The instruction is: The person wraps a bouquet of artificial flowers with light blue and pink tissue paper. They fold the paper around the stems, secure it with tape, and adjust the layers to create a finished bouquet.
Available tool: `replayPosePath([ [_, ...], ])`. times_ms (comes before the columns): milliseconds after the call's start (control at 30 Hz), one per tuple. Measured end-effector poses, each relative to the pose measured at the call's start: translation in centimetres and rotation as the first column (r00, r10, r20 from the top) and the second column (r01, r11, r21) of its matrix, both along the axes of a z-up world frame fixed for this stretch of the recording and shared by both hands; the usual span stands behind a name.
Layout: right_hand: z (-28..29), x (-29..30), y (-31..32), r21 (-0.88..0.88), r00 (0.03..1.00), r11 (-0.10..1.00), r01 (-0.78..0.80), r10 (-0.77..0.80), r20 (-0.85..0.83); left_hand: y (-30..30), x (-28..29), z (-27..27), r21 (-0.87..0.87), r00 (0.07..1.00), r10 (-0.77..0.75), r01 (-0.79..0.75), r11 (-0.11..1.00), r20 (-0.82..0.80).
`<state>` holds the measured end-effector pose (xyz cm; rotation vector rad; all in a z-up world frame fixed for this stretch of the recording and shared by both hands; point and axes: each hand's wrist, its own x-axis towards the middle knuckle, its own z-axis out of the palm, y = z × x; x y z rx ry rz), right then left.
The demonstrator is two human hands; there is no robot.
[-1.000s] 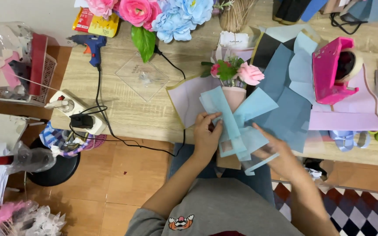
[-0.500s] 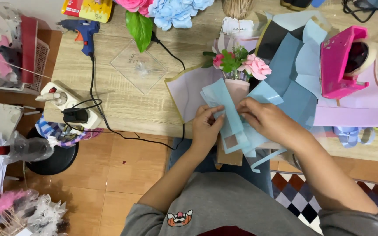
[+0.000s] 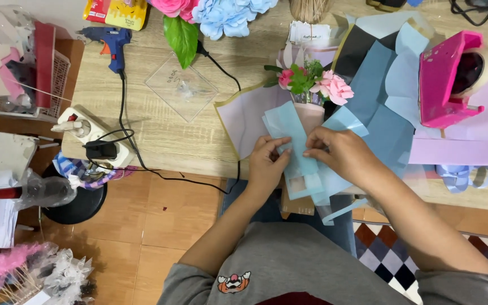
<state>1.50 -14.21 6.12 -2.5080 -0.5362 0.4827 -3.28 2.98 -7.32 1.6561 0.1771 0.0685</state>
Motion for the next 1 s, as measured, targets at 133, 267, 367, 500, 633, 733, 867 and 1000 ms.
replayPosePath([
  [133,-0.9,-0.2,0.1,-0.058,0.998,0.998,-0.017,0.021,0.063,0.2,-0.1,0.4,-0.004,1.0,-0.017,0.017,1.0,0.002],
  [267,-1.4,-0.2,0.2,-0.156,0.992,0.987,-0.033,0.052,0.115,0.2,-0.2,0.9,0.017,1.0,-0.022,0.021,1.0,0.018],
  [367,-1.9,0.3,0.3,-0.214,0.986,0.975,-0.053,0.084,0.141,0.3,-0.1,0.7,0.035,0.999,-0.032,0.031,0.999,0.023],
  [500,-3.9,0.6,-0.3,-0.258,0.964,0.96,-0.104,0.161,0.21,0.4,0.1,0.1,0.094,0.996,-0.046,0.039,0.995,0.077],
  [633,-5.0,0.6,-0.4,-0.277,0.958,0.955,-0.111,0.177,0.225,1.0,-0.3,1.1,0.133,0.995,-0.056,0.045,0.99,0.077],
  [733,-5.6,0.8,-0.6,-0.311,0.951,0.941,-0.131,0.208,0.228,1.2,-1.1,3.9,0.262,0.991,-0.095,0.068,0.963,0.09],
  [867,-5.9,1.1,-0.7,-0.347,0.949,0.925,-0.152,0.234,0.21,1.3,-1.6,6.0,0.715,0.916,-0.161,-0.167,0.679,0.367],
  [1000,-7.2,1.1,-1.1,-0.379,0.953,0.911,-0.164,0.246,0.179,0.6,-0.3,5.4,0.562,0.792,-0.413,0.108,0.82,0.451],
])
